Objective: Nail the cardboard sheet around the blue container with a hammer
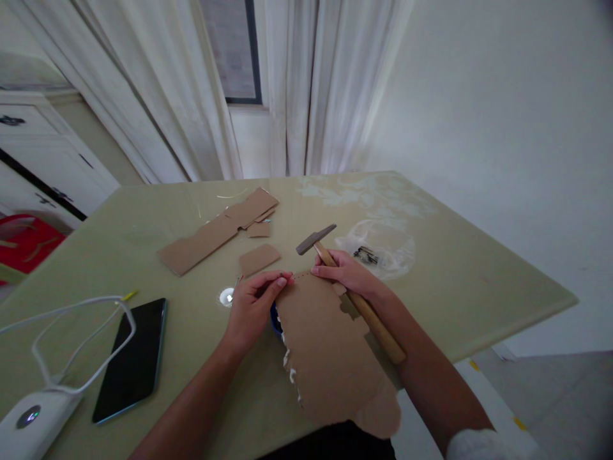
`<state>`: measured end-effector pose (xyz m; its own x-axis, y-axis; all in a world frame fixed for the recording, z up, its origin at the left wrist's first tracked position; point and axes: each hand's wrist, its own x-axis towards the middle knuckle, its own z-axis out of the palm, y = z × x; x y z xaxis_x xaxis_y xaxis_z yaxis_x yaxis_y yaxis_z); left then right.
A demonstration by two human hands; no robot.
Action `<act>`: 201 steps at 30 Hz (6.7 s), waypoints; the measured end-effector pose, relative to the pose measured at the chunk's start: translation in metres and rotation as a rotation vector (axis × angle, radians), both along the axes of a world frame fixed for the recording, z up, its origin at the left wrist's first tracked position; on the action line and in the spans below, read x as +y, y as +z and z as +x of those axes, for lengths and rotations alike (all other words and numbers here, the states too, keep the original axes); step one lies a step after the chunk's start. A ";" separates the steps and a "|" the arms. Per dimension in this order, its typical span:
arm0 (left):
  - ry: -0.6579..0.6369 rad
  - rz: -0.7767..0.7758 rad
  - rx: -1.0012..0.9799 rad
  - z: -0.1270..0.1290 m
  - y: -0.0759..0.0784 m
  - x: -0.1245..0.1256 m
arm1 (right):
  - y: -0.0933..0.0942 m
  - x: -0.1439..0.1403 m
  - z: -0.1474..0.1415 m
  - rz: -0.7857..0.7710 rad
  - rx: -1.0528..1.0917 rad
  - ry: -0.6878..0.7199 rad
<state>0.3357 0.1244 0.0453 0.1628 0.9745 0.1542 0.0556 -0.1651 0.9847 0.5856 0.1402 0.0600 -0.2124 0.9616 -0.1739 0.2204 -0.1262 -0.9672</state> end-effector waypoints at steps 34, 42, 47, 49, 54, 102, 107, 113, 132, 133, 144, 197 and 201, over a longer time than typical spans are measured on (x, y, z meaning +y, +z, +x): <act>0.011 0.027 0.033 -0.001 0.002 -0.001 | -0.003 0.000 0.001 -0.002 0.003 -0.018; 0.019 0.085 0.040 -0.001 -0.001 0.001 | -0.002 -0.001 0.000 -0.008 -0.003 -0.010; 0.027 0.079 0.023 -0.001 -0.001 0.000 | -0.002 0.000 0.001 -0.008 0.003 -0.002; 0.029 0.079 0.029 -0.001 -0.001 0.000 | -0.003 0.000 0.001 -0.002 0.003 0.000; 0.034 0.077 0.050 -0.001 -0.001 0.000 | -0.003 0.000 0.001 -0.013 0.006 -0.010; -0.016 0.010 0.052 -0.006 0.003 0.004 | -0.002 0.000 0.001 0.012 -0.025 0.010; -0.019 0.029 0.047 -0.006 0.003 0.003 | -0.004 0.000 0.001 0.005 -0.026 0.006; -0.011 0.042 0.045 -0.005 0.003 0.002 | -0.001 -0.001 0.001 0.001 -0.028 0.008; -0.023 0.083 0.102 -0.006 0.002 0.003 | -0.001 -0.002 0.001 0.007 -0.053 0.003; -0.026 0.093 0.105 -0.006 0.003 0.003 | 0.000 -0.002 0.001 0.007 -0.055 0.002; -0.055 0.137 0.081 -0.008 0.004 0.005 | -0.002 -0.001 0.001 0.003 -0.020 0.010; -0.061 0.284 0.112 -0.006 -0.004 0.000 | 0.126 -0.046 -0.031 0.534 -1.115 0.325; -0.070 0.277 0.103 -0.006 -0.004 -0.001 | 0.129 -0.046 -0.031 0.512 -1.099 0.284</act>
<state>0.3294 0.1235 0.0414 0.2564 0.8835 0.3920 0.1316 -0.4337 0.8914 0.5543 0.0940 0.1893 -0.4033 0.9150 -0.0097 0.9013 0.3954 -0.1771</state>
